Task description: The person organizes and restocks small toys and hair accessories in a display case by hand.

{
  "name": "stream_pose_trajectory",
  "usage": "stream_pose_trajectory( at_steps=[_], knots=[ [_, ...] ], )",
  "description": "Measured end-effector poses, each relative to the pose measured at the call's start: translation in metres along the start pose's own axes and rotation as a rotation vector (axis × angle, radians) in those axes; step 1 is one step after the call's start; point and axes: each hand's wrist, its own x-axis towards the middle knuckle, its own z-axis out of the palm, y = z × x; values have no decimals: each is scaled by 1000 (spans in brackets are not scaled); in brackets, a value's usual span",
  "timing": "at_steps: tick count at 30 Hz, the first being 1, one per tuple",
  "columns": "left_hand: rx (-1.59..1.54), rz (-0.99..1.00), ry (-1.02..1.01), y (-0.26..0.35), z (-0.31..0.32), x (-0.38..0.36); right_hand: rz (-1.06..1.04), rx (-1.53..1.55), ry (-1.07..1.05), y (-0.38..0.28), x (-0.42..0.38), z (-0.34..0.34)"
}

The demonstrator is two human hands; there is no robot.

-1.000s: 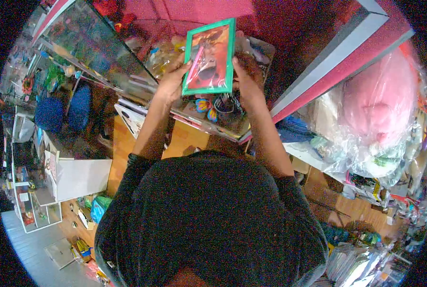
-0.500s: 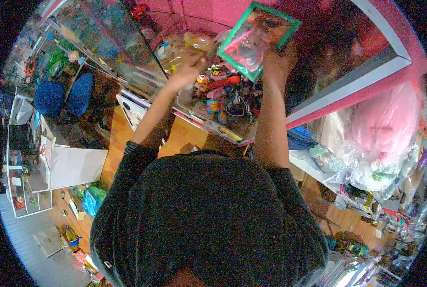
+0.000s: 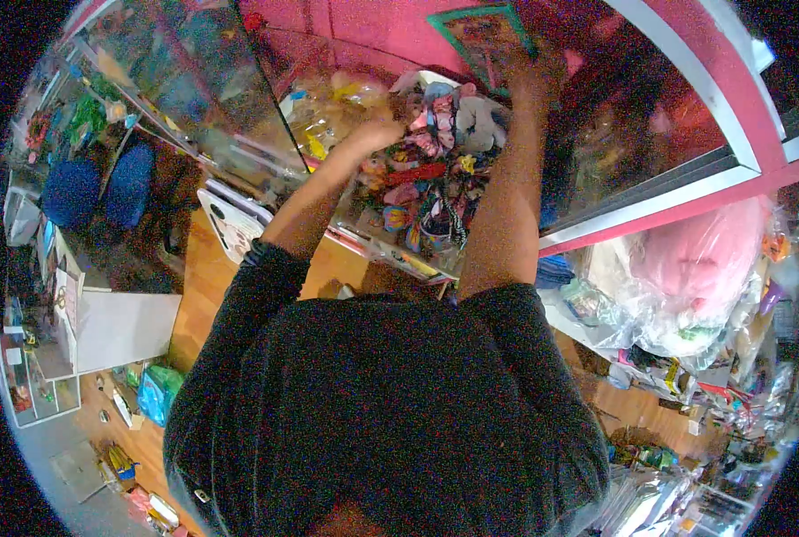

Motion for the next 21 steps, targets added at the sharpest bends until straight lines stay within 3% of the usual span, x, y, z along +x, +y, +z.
stream_pose_trajectory(
  at_steps=[4,6,7,9,10,12,14,15,16,19,21],
  knots=[
    [86,-42,-50,-30,15,61,76,66,11,-10,-3,-19],
    [87,76,48,-33,22,84,294,-91,-20,-13,-5,-19],
    [-21,191,47,-26,22,90,301,-99,-5,-15,-7,-19],
    [-19,272,14,-27,33,111,402,74,-61,-17,-7,-21],
    [-17,337,-9,-33,42,125,405,67,-44,-7,-9,-16],
    [101,315,-109,-9,27,119,121,-177,181,20,-17,3],
    [195,84,-390,63,-30,64,201,-301,105,34,-18,11],
    [429,103,-312,52,-5,80,151,-332,142,41,-24,17],
    [433,114,-323,36,17,97,103,-362,177,45,-29,19],
    [333,282,-255,-6,62,123,259,-299,53,37,-30,17],
    [-92,228,-425,-24,68,129,404,-224,-109,23,-27,12]
  ],
)
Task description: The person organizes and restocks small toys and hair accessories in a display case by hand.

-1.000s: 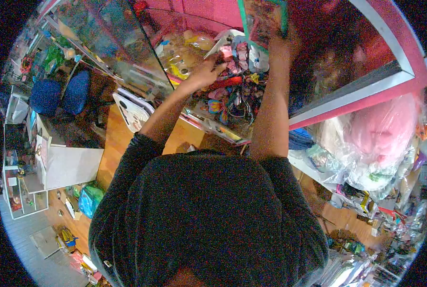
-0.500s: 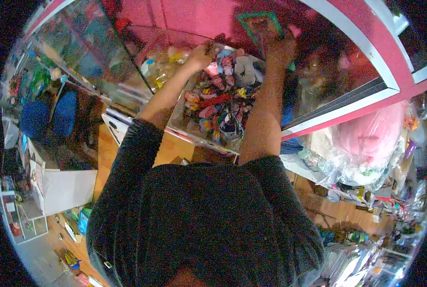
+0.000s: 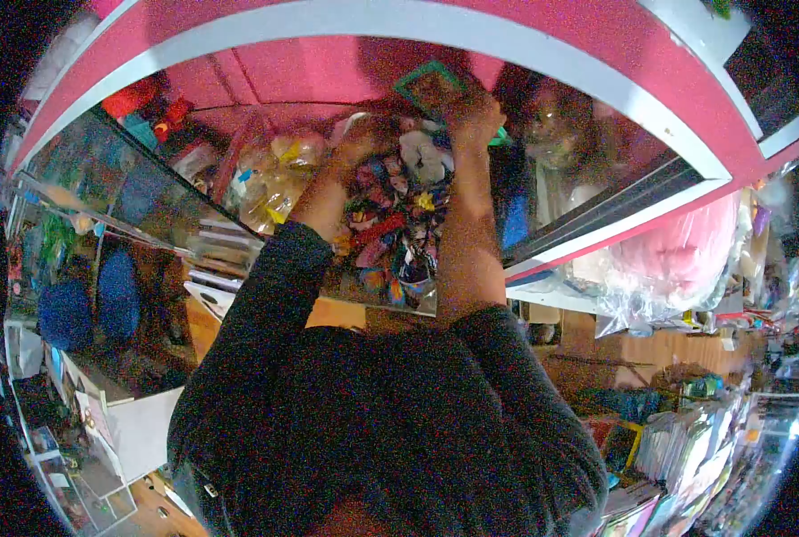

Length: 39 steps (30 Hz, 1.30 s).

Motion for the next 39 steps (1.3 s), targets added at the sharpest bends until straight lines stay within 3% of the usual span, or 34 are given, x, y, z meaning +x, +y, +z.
stream_pose_trajectory(
  at_steps=[3,4,5,7,8,10,11,13,16,20,22,26,30,33,35,36,39],
  knots=[
    [233,16,74,-26,14,11,-32,-9,-94,-5,2,0],
    [-101,25,16,35,-6,-27,-36,-12,-92,-4,3,3],
    [-105,26,18,30,-9,-21,-41,16,-123,-4,4,6],
    [92,225,-280,13,-15,-4,-48,43,-154,-6,7,9],
    [89,225,-277,25,-16,-18,-64,-7,-159,-9,8,10],
    [-517,205,134,50,-12,-52,-93,-60,-163,-12,14,14],
    [-519,208,142,49,-10,-49,-123,-80,-153,-8,17,20],
    [-170,226,56,37,0,-32,-167,-97,-142,3,22,31],
    [357,233,-70,21,15,-10,-263,123,-70,0,22,31],
    [327,255,-75,7,33,-8,-392,21,-86,0,31,41],
    [309,271,-84,3,39,-12,-454,148,-163,-21,21,26],
    [162,159,-201,32,14,-42,-361,260,-312,-24,19,27],
    [158,203,-199,18,18,-13,-404,170,-188,-30,20,12],
    [163,239,-206,13,27,10,-293,87,-190,-19,25,9],
    [165,264,-217,3,28,19,-407,131,-11,-15,23,6],
    [167,275,-222,-3,28,23,-287,33,-142,-13,24,4],
    [173,308,-240,-8,49,24,-317,37,-52,-8,22,3]
  ],
)
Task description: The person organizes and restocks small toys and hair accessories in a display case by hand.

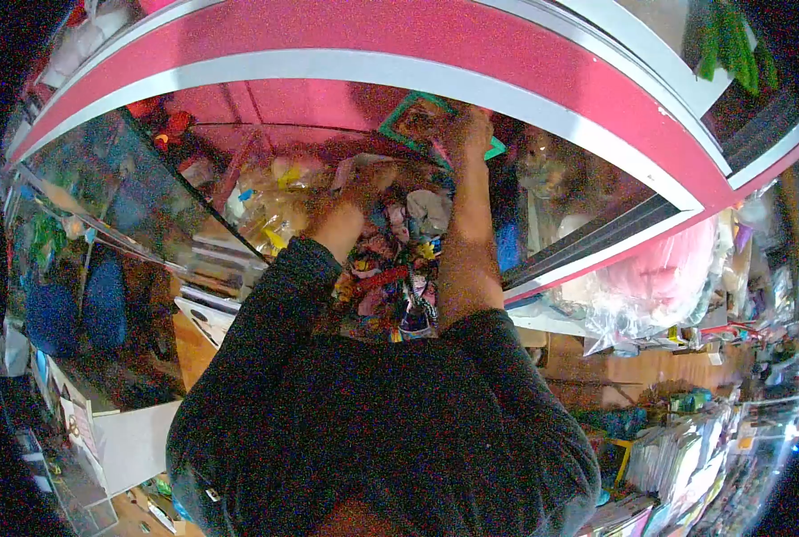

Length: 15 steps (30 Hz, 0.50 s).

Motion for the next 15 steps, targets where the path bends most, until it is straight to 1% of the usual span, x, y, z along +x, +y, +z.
stream_pose_trajectory(
  at_steps=[1,2,4,5,8,9,10,11,12,13,14,15],
  knots=[
    [0,11,-8,3,7,14,138,-30,-79,1,1,1],
    [-3,22,-16,-1,14,13,146,-34,-79,3,0,2],
    [-10,42,-27,-10,27,8,57,4,-21,5,-1,2],
    [-11,51,-30,-15,26,17,60,3,-20,5,-2,1],
    [-4,74,-29,-28,36,12,-10,52,-25,8,1,3],
    [0,80,-26,-33,41,2,78,45,-103,8,4,5],
    [4,86,-23,-33,44,17,165,38,-182,8,6,8],
    [6,90,-19,-33,52,20,160,42,-182,-1,6,2],
    [7,92,-17,-38,56,14,29,24,-199,-10,3,-6],
    [8,93,-14,-39,63,24,-101,7,-215,-20,1,-13],
    [10,95,-9,-43,66,24,-108,12,-216,-26,2,-17],
    [12,97,-3,-45,71,25,-63,-49,-311,-31,4,-20]
  ],
)
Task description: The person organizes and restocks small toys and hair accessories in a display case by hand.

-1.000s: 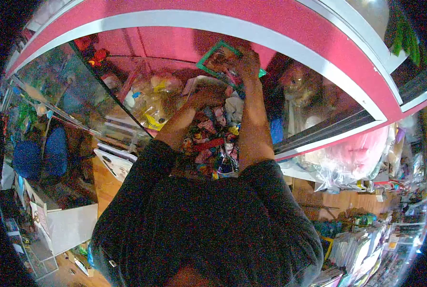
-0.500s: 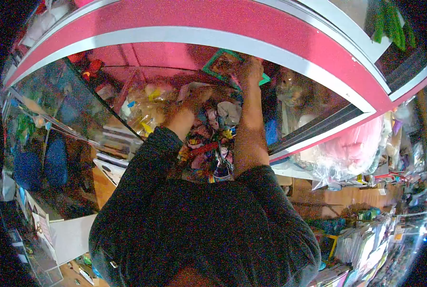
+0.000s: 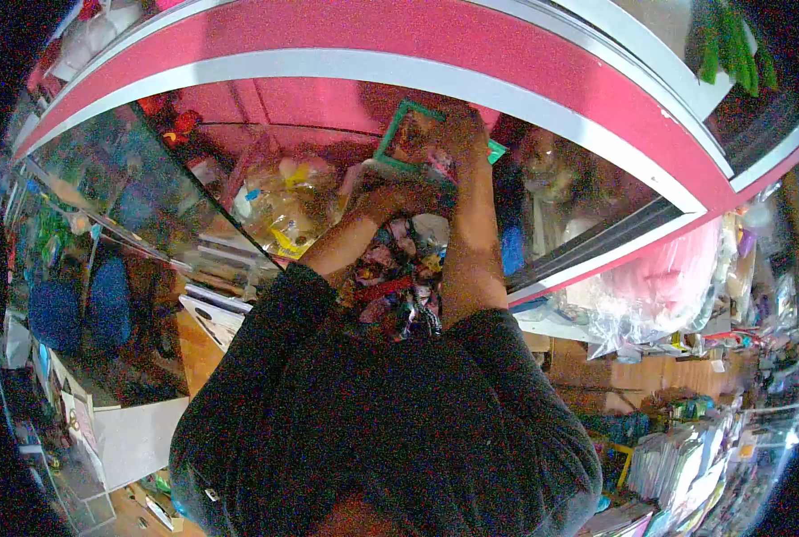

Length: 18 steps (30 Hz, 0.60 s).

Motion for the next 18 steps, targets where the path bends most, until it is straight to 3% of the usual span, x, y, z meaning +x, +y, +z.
stream_pose_trajectory(
  at_steps=[1,4,7,10,12,14,16,18],
  knots=[
    [-1,2,5,-1,5,8,53,-53,-100,-3,0,-1],
    [-6,7,19,-19,11,0,37,-168,-75,33,18,49],
    [239,-146,28,118,-70,-46,-19,-414,-106,33,3,71],
    [472,-124,9,115,-66,-45,13,-295,-208,20,-3,75],
    [362,-83,8,108,-65,-47,-8,-293,-210,65,9,123],
    [253,-37,5,101,-62,-47,-26,-292,-210,61,8,116],
    [129,-59,52,96,-59,-47,-127,-249,-355,55,8,98],
    [248,-128,26,116,-70,-45,-252,-290,-230,102,15,145]
  ],
)
